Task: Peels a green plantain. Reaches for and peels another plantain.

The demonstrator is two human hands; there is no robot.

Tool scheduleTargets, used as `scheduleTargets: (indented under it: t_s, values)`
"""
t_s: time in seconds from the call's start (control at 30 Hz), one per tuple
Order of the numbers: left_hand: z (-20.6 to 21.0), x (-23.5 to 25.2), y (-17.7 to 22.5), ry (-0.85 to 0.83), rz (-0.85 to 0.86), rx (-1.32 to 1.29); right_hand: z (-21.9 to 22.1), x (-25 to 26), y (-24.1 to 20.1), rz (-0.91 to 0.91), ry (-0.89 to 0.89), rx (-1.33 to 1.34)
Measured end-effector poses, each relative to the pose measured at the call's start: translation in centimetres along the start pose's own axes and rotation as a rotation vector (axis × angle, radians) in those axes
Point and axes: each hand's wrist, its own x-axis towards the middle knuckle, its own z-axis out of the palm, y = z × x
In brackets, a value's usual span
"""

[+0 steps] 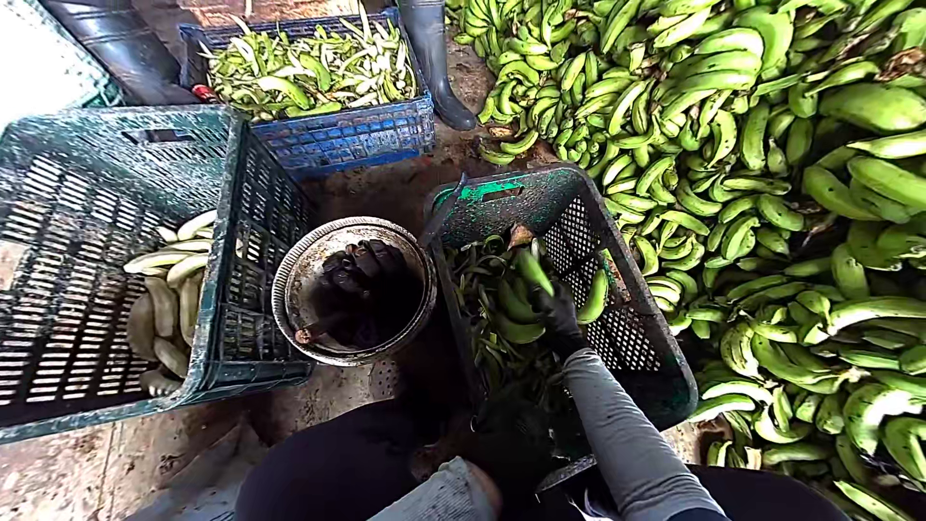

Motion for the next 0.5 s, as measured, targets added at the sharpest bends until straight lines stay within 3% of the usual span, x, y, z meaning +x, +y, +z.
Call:
scheduleTargets:
  t_s: [0.07,0.1,0.27,0.4,0.5]
  values:
    - [0.0,0.1,-0.2,0.010,-0.039,-0.015,-1.2,1.1,-0.5,-0.011,0.014,0.665]
    - [0.1,0.2,-0.5,0.034,-0.056,-0.030,-2.3,1.4,-1.1,0.000,-0.036,0.823]
    - [-2.1,0.0,-2.7,0.327,0.016,-0.075,-7.3,-0.1,-5.6,-0.102,-0.208,0.215]
    - [-3.8,0.3,-4.4,0.703,0.199,-0.181,-10.1,-2.7,-9.6,-0.324,-0.351,0.547]
    - [-3.6,1.1,-3.7,0.894,0.533,-0.516,-10.9,-4.0,-12.0,-0.392,-0.228,0.603]
